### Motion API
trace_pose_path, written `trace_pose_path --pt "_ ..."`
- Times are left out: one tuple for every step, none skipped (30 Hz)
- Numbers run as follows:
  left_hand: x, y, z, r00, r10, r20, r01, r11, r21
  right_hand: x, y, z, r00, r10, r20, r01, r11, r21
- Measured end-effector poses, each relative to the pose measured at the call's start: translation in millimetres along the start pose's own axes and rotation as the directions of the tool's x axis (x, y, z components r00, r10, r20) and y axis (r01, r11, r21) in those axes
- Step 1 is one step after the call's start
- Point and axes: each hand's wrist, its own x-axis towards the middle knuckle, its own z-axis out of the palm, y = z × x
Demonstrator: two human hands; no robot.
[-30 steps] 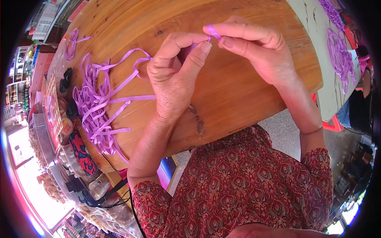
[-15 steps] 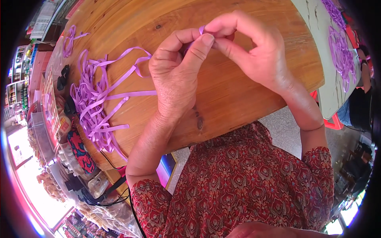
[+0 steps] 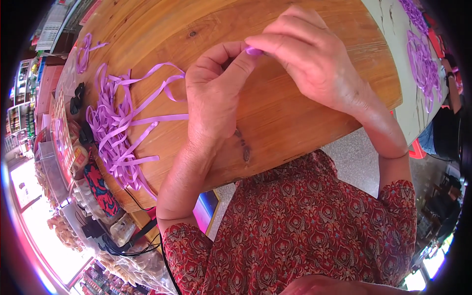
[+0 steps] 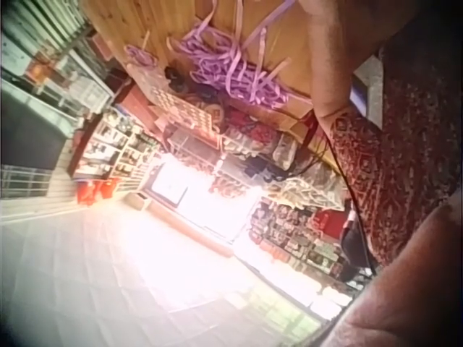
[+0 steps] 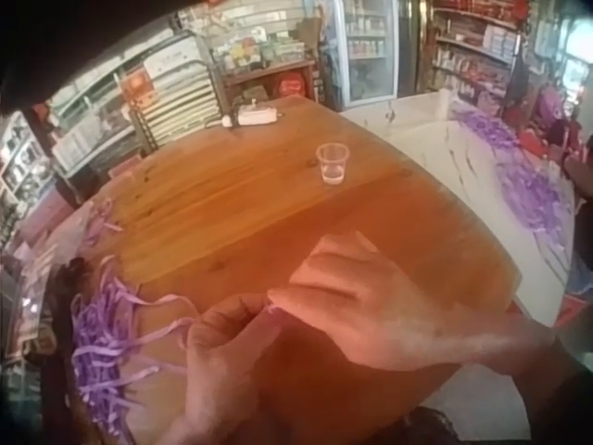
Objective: The person ties knots in purple ribbons by hand, handling them one at a time from a pile on a wooden table. They loop each ribbon around their fingers and pull the end through to form a knot before setting it back down.
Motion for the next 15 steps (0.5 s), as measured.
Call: trace_pose_path --pt "0.5 -2.0 -2.2 1.000 -0.024 -0.018 0.024 1.000 0.007 2.0 3.3 -0.1 0.987 -0.154 -0.042 0.147 0.979 -0.139" --pt "1.3 -4.0 -4.1 0.998 -0.048 -0.036 0.049 0.999 0.013 7.0 14.4 1.2 0.987 -0.153 -0.042 0.146 0.980 -0.137" --pt "2.9 -5.1 -4.8 0.998 -0.050 -0.037 0.050 0.999 0.014 14.9 31.4 3.4 0.859 -0.504 -0.091 0.436 0.813 -0.387" --pt "4.7 -6.1 -5.7 0.997 -0.067 -0.023 0.066 0.997 -0.046 22.9 40.4 3.7 0.616 -0.787 -0.039 0.608 0.507 -0.611" --pt "6.5 -7.1 -6.8 0.996 -0.084 -0.008 0.083 0.991 -0.105 27.0 43.2 2.9 0.617 -0.786 -0.038 0.609 0.508 -0.610" --pt "8.4 -8.4 -10.1 0.996 -0.086 -0.008 0.085 0.991 -0.107 31.5 44.6 1.5 0.570 -0.822 -0.010 0.657 0.463 -0.595" --pt "9.7 -9.5 -15.3 0.995 -0.100 0.030 0.102 0.988 -0.112 35.1 45.2 0.3 0.519 -0.855 0.016 0.702 0.416 -0.578" --pt "10.1 -10.1 -18.3 0.991 -0.112 0.070 0.120 0.986 -0.118 37.4 45.8 -1.3 0.520 -0.854 0.015 0.703 0.418 -0.575" --pt "9.9 -9.4 -18.3 0.991 -0.115 0.068 0.122 0.985 -0.118 39.2 46.1 -3.0 0.508 -0.860 0.037 0.725 0.404 -0.558" --pt "10.7 -8.3 -17.1 0.991 -0.120 0.060 0.125 0.989 -0.081 40.4 47.6 -4.7 0.497 -0.866 0.062 0.745 0.389 -0.541" --pt "11.4 -6.8 -15.6 0.991 -0.126 0.052 0.128 0.991 -0.044 43.4 50.1 -4.4 0.499 -0.864 0.062 0.745 0.391 -0.540" --pt "11.1 -4.7 -14.0 0.990 -0.128 0.053 0.130 0.990 -0.045 47.9 53.1 -2.7 0.459 -0.888 0.009 0.755 0.386 -0.530" --pt "10.3 -2.1 -12.4 0.992 -0.112 0.053 0.113 0.993 -0.021 51.1 55.0 -3.2 0.417 -0.908 -0.046 0.766 0.378 -0.520" --pt "8.5 -0.3 -14.8 0.995 -0.096 0.042 0.096 0.995 0.003 50.7 44.4 -9.0 0.413 -0.909 -0.054 0.769 0.380 -0.514" --pt "7.1 0.4 -16.3 0.995 -0.097 0.029 0.097 0.995 0.003 45.2 27.2 -21.2 0.717 -0.695 -0.056 0.669 0.708 -0.225"
